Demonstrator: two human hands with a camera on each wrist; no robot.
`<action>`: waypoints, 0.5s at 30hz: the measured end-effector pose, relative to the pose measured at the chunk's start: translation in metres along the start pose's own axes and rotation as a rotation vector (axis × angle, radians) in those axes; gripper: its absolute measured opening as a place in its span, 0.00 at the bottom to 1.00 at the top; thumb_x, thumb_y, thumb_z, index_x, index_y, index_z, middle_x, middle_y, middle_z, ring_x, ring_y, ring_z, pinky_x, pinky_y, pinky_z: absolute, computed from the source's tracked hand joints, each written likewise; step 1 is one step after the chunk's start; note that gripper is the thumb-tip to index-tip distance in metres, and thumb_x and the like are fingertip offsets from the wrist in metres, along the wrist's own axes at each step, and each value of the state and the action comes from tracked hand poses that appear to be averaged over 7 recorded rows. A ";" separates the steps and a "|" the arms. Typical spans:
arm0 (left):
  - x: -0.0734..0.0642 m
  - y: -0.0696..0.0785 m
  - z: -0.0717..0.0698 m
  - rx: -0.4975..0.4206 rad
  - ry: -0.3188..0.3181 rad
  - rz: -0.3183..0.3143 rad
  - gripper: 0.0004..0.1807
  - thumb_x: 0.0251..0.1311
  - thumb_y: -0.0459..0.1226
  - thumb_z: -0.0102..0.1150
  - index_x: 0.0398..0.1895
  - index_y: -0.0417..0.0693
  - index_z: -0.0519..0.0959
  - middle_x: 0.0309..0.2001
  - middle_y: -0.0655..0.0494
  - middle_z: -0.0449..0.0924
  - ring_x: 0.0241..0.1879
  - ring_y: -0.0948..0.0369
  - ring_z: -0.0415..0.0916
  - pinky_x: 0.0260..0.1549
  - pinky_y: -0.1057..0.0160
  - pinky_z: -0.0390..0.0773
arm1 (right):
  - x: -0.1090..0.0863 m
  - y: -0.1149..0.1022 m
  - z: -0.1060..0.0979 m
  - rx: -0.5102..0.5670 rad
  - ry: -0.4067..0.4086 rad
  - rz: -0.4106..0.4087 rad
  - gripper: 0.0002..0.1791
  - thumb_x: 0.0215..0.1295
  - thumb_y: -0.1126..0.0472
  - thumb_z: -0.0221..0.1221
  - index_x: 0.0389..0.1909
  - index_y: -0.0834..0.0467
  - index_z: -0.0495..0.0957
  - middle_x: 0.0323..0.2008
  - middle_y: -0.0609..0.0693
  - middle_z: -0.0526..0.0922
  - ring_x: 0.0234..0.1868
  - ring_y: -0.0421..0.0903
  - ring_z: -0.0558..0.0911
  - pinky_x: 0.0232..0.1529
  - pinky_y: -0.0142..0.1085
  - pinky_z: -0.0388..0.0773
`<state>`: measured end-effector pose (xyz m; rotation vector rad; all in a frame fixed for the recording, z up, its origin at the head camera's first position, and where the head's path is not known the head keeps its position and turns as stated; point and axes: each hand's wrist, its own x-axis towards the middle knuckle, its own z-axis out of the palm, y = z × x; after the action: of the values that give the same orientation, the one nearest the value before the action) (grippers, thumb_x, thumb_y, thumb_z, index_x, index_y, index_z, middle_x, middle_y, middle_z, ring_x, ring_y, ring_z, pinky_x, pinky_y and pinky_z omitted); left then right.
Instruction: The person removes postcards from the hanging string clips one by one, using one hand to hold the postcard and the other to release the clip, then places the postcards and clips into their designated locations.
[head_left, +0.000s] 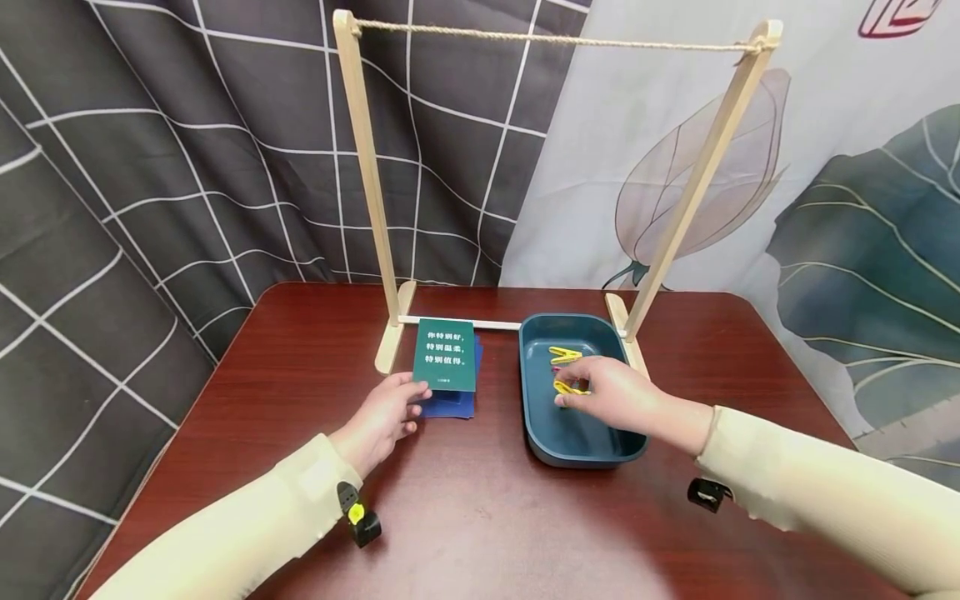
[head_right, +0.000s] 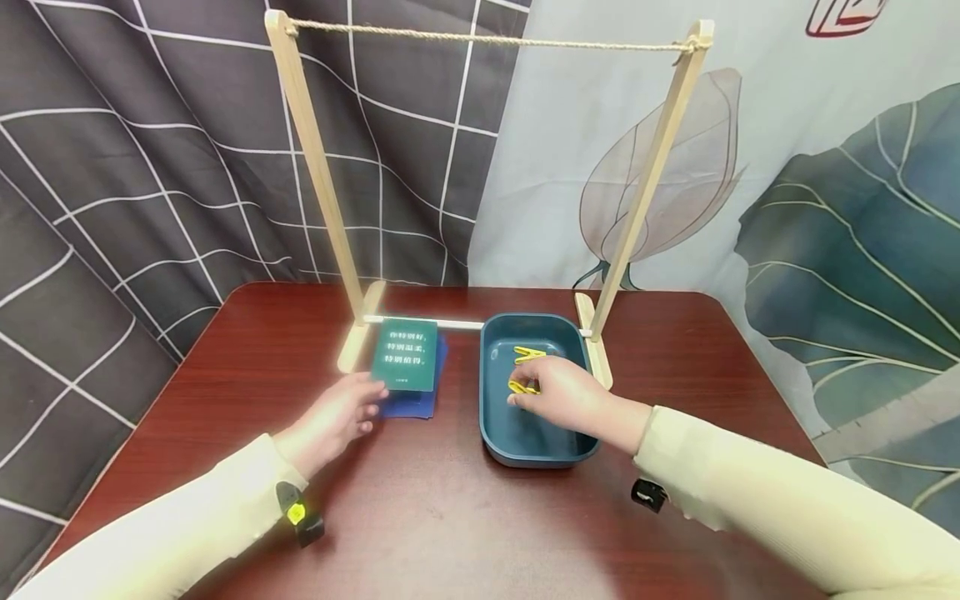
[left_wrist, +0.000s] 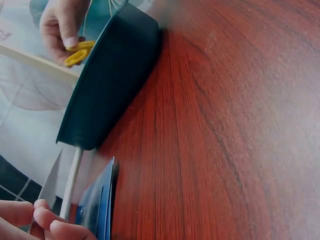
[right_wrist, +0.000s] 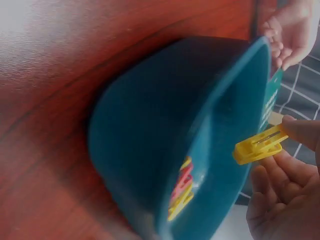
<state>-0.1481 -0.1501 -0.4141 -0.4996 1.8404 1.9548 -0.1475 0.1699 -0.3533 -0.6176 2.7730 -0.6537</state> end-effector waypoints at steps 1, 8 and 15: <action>0.001 -0.001 -0.001 0.006 0.000 -0.006 0.23 0.71 0.36 0.50 0.67 0.40 0.63 0.50 0.43 0.76 0.25 0.65 0.66 0.22 0.70 0.66 | -0.001 0.002 0.002 -0.005 -0.013 0.011 0.11 0.61 0.56 0.69 0.42 0.55 0.85 0.38 0.44 0.84 0.35 0.42 0.76 0.34 0.36 0.74; 0.003 -0.005 -0.004 0.040 0.000 -0.062 0.26 0.71 0.36 0.50 0.70 0.41 0.61 0.50 0.45 0.78 0.26 0.64 0.68 0.24 0.68 0.66 | -0.003 0.013 0.011 -0.053 -0.115 0.027 0.13 0.58 0.56 0.70 0.42 0.58 0.85 0.31 0.42 0.81 0.31 0.40 0.75 0.32 0.35 0.73; 0.004 -0.007 -0.006 0.040 -0.021 -0.117 0.21 0.71 0.39 0.50 0.63 0.41 0.65 0.42 0.51 0.77 0.29 0.62 0.69 0.26 0.67 0.68 | -0.001 0.022 0.018 -0.074 -0.180 0.033 0.13 0.56 0.55 0.72 0.40 0.56 0.85 0.25 0.40 0.76 0.26 0.38 0.72 0.29 0.34 0.71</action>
<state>-0.1482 -0.1556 -0.4225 -0.5591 1.7922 1.8360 -0.1489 0.1813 -0.3791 -0.6120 2.6428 -0.4651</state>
